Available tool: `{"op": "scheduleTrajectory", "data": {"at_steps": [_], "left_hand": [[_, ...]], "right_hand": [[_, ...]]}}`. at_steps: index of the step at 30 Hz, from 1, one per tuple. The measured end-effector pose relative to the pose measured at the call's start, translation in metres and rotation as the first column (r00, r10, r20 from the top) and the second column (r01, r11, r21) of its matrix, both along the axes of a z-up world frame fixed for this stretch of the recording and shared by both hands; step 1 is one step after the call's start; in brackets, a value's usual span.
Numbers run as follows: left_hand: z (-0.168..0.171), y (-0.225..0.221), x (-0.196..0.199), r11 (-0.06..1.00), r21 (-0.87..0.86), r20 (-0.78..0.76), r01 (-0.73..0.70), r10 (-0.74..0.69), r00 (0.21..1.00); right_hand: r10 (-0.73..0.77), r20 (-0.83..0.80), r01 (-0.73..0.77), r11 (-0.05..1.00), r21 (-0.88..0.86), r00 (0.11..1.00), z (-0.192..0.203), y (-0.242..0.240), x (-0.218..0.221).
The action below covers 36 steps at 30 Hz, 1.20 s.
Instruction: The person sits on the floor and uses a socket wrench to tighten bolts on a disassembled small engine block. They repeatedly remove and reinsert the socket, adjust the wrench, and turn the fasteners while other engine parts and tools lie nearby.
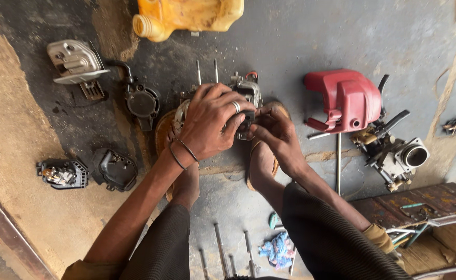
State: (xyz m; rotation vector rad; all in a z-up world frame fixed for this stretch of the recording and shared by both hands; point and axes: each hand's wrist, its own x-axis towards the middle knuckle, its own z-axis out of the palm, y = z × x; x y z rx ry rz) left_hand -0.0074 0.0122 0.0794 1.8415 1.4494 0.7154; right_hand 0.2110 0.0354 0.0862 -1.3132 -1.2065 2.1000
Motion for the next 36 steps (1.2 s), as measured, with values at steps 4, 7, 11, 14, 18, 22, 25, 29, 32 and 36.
{"op": "scheduleTrajectory", "data": {"at_steps": [4, 7, 11, 14, 18, 22, 25, 29, 32, 36], "left_hand": [[-0.011, -0.001, 0.002, 0.999, 0.036, -0.036, 0.005, -0.004, 0.999], [-0.018, -0.003, 0.002, 0.998, 0.061, -0.069, 0.031, -0.027, 0.997], [-0.021, -0.003, -0.001, 0.989, 0.085, -0.167, 0.122, -0.107, 0.98], [-0.025, -0.006, 0.003, 0.988, 0.104, -0.192, 0.111, -0.09, 0.977], [-0.03, -0.008, 0.006, 0.993, 0.113, -0.144, 0.045, -0.028, 0.989], [-0.027, -0.009, 0.005, 0.99, 0.138, -0.113, 0.007, 0.009, 0.994], [-0.024, -0.006, 0.004, 0.986, 0.167, -0.081, -0.014, 0.028, 0.996], [-0.016, -0.004, 0.005, 0.988, 0.146, -0.003, -0.053, 0.054, 0.999], [-0.012, -0.003, 0.005, 0.987, 0.145, 0.059, -0.065, 0.057, 0.997], [-0.012, -0.003, 0.004, 0.994, 0.086, 0.082, -0.061, 0.054, 0.995]], "right_hand": [[0.057, 0.193, -0.063, 0.998, 0.024, 0.98, -0.01, -0.009, -0.005], [0.078, 0.253, -0.1, 0.992, 0.074, 0.964, -0.013, -0.014, -0.007], [0.027, 0.279, -0.058, 0.993, 0.104, 0.96, -0.005, -0.012, -0.013], [-0.011, 0.262, -0.016, 0.995, 0.102, 0.965, 0.002, -0.012, -0.02], [-0.066, 0.277, 0.014, 0.983, 0.185, 0.959, 0.015, -0.019, -0.028], [-0.066, 0.204, 0.027, 0.982, 0.188, 0.977, 0.014, -0.015, -0.033], [-0.085, 0.24, 0.035, 0.978, 0.206, 0.967, 0.01, -0.017, -0.033], [-0.023, 0.312, -0.068, 0.958, 0.279, 0.95, 0.009, -0.017, -0.03], [-0.02, 0.36, -0.093, 0.952, 0.293, 0.933, 0.011, -0.021, -0.028], [-0.045, 0.282, -0.045, 0.951, 0.305, 0.958, 0.009, -0.021, -0.028]]}}
